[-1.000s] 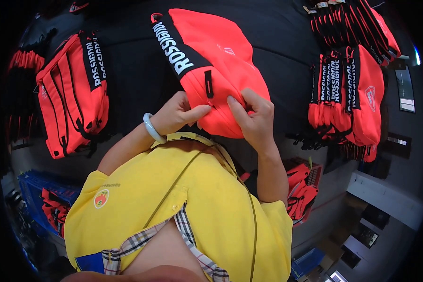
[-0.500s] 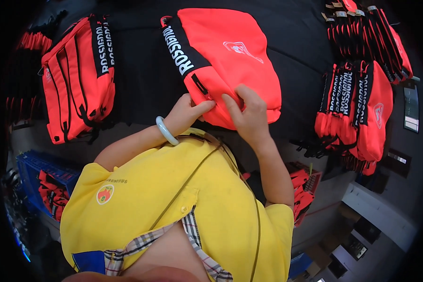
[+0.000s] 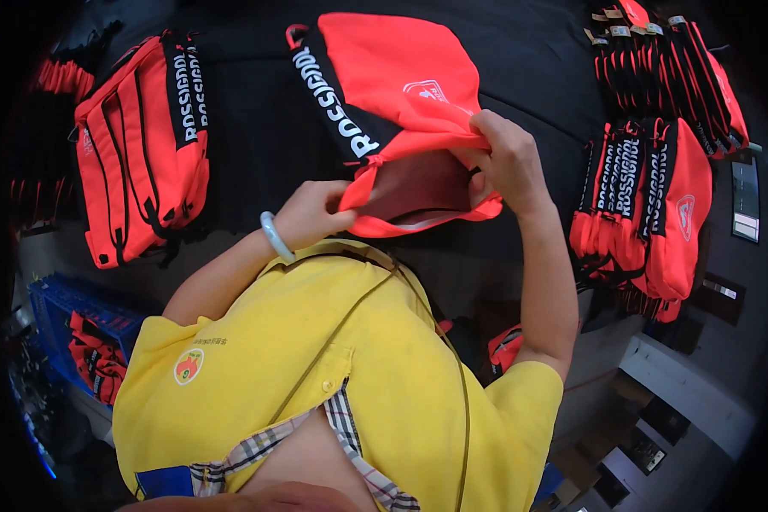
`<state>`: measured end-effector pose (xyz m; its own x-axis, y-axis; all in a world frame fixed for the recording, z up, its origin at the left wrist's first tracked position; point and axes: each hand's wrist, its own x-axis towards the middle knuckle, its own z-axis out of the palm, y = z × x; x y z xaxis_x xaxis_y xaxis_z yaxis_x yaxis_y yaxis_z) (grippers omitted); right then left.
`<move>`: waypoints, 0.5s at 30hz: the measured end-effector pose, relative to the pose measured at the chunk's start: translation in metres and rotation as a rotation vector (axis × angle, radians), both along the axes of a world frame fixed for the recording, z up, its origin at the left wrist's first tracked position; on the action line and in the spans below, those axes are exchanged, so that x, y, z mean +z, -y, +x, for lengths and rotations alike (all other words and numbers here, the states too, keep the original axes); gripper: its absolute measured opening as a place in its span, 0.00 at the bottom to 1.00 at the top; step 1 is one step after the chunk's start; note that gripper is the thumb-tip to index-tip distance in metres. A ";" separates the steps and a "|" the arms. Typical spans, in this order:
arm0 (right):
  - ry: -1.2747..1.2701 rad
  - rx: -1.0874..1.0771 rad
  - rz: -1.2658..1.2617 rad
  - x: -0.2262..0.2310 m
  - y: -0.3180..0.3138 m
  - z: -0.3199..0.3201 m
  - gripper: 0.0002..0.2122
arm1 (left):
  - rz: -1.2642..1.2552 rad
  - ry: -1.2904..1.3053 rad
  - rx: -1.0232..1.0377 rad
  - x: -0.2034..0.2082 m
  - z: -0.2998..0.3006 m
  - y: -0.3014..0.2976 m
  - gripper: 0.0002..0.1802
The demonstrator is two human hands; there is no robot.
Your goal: Inspecting and checking red backpacks for quality and internal contents in a factory setting.
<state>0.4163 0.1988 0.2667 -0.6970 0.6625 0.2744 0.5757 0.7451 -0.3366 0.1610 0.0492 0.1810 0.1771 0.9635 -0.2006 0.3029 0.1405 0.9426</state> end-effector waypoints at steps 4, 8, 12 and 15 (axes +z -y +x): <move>0.018 0.144 0.090 -0.027 0.025 -0.025 0.14 | -0.274 -0.383 0.130 -0.039 -0.029 0.006 0.20; -0.137 0.006 -0.099 -0.065 0.082 -0.059 0.12 | -0.652 0.616 0.124 -0.030 -0.034 0.018 0.26; -0.249 -0.073 -0.210 -0.091 0.113 -0.058 0.10 | -0.670 1.085 0.172 -0.038 -0.008 0.004 0.26; -0.370 -0.245 -0.408 -0.094 0.144 -0.047 0.06 | -0.749 1.354 0.325 -0.051 0.012 -0.002 0.29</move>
